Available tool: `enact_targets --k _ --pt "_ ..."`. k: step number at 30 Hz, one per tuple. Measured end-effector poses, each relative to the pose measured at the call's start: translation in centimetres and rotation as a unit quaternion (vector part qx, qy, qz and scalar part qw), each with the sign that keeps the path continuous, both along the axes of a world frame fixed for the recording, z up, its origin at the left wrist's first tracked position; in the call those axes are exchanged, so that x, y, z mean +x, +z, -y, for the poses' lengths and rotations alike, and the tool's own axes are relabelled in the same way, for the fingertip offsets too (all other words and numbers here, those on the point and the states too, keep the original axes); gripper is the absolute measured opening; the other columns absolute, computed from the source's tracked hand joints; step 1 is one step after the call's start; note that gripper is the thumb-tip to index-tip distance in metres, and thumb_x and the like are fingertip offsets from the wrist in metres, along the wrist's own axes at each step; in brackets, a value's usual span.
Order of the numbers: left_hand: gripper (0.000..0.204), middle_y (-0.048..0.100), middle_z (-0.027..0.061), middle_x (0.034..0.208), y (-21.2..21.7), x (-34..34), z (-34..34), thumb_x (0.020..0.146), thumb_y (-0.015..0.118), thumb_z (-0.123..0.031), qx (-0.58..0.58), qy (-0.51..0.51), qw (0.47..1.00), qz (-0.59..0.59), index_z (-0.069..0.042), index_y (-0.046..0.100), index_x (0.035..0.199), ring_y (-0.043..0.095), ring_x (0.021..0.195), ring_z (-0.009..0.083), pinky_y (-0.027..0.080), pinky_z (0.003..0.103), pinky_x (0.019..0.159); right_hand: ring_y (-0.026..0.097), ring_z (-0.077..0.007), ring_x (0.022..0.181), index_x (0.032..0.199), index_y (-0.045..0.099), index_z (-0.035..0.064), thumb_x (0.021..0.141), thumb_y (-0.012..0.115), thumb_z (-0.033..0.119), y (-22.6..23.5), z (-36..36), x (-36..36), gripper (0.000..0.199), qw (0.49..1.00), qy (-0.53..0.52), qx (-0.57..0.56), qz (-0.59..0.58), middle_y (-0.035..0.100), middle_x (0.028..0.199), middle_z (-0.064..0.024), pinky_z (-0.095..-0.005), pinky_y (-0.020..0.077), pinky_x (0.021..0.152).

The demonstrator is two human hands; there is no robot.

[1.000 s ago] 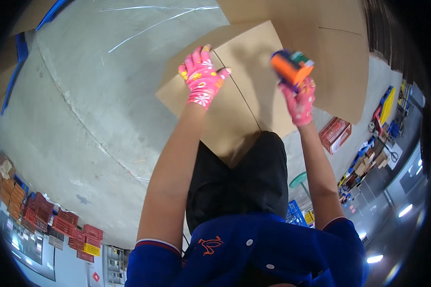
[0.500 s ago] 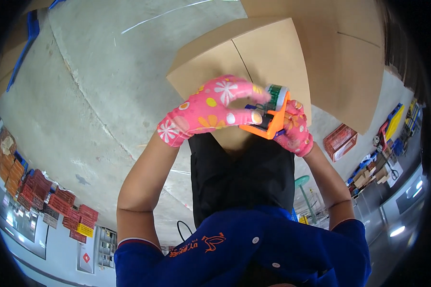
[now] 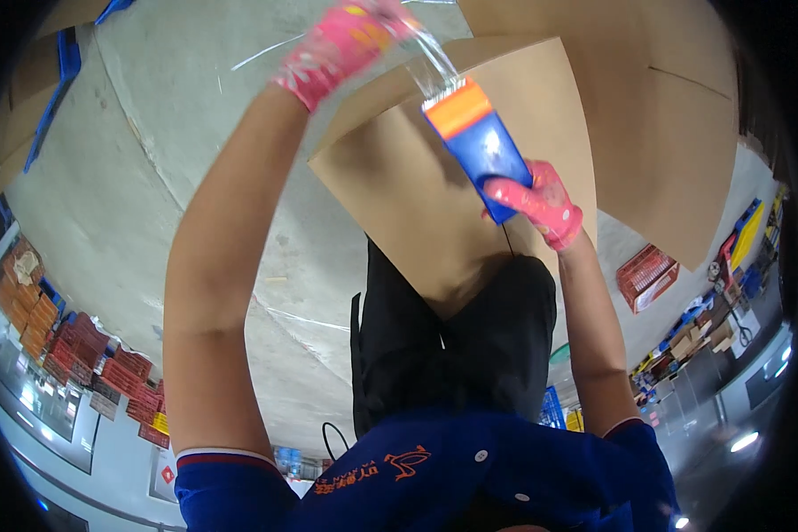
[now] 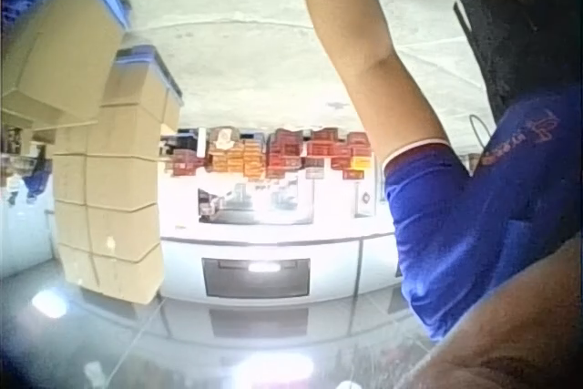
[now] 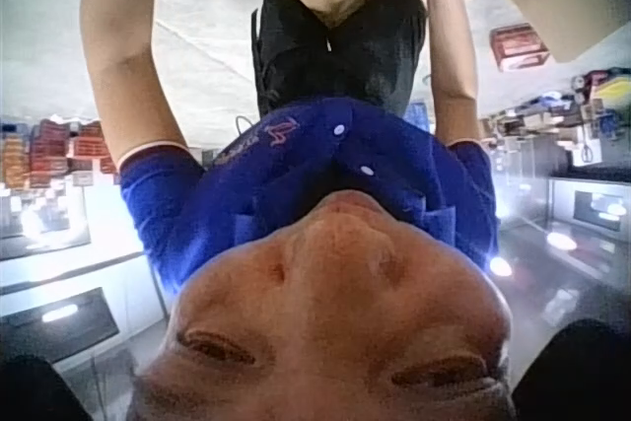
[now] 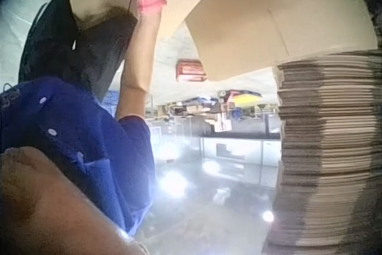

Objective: The recorder unfolds flat cardboard sheets and seals the bottom flaps with a manual tape dispenser to form boxes.

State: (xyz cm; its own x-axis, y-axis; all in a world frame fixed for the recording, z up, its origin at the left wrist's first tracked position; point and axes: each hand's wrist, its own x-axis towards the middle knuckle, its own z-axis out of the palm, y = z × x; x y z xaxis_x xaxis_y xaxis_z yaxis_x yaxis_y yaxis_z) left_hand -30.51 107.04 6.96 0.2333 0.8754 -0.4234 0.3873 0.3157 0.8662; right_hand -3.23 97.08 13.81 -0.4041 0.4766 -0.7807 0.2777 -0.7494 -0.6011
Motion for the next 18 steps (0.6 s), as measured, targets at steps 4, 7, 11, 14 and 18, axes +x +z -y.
enact_targets --k 4,7,11,14,18 --pt "0.027 0.067 0.0116 0.089 -3.5 -3.9 -3.7 0.082 0.064 -0.029 0.042 0.057 0.994 -0.086 -0.006 0.067 0.098 0.062 0.086 0.0212 0.048 0.033 0.078 0.058 -0.0093 0.066 0.089 0.065 -0.0003 0.078 0.075 0.03 0.2 2.1 1.4 0.033 0.998 -0.021 -0.055 -0.009 0.062 0.073 -0.0031 -0.0246 0.0472 0.062" --pt "0.028 0.067 0.0106 0.089 -3.8 -3.1 -4.4 0.083 0.064 -0.028 0.019 0.055 0.989 -0.136 -0.005 0.067 0.097 0.062 0.086 0.0192 0.048 0.032 0.079 0.058 -0.0084 0.066 0.087 0.066 0.0 0.077 0.076 0.03 0.7 1.8 0.5 0.033 0.995 -0.047 -0.088 0.031 0.062 0.072 -0.0023 -0.0239 0.0463 0.062" --pt "0.024 0.067 0.0089 0.091 -7.0 -3.2 -3.9 0.083 0.064 -0.023 0.138 -0.018 0.955 -0.261 -0.002 0.067 0.094 0.061 0.087 0.018 0.048 0.03 0.077 0.057 -0.0078 0.066 0.087 0.067 0.0 0.076 0.076 0.032 0.5 1.7 -0.5 0.035 0.994 -0.055 -0.075 0.051 0.062 0.072 -0.0019 -0.0238 0.0458 0.062" --pt "0.025 0.067 0.008 0.092 -10.5 -1.3 -2.7 0.085 0.061 -0.028 0.09 -0.052 0.969 -0.225 -0.009 0.066 0.099 0.062 0.089 0.022 0.047 0.033 0.08 0.056 -0.0074 0.066 0.09 0.067 -0.0002 0.077 0.076 0.032 0.7 1.7 -0.3 0.036 0.994 -0.052 -0.078 0.062 0.062 0.073 -0.0014 -0.0237 0.0457 0.062" --pt "0.029 0.067 0.0107 0.098 -15.4 1.9 0.5 0.086 0.058 -0.034 0.056 -0.129 0.966 -0.215 -0.011 0.066 0.102 0.061 0.093 0.0282 0.047 0.036 0.083 0.055 -0.0063 0.068 0.095 0.068 -0.0003 0.078 0.075 0.031 0.7 1.6 -0.3 0.036 0.992 -0.05 -0.096 0.066 0.063 0.075 -0.0008 -0.0232 0.0452 0.063"
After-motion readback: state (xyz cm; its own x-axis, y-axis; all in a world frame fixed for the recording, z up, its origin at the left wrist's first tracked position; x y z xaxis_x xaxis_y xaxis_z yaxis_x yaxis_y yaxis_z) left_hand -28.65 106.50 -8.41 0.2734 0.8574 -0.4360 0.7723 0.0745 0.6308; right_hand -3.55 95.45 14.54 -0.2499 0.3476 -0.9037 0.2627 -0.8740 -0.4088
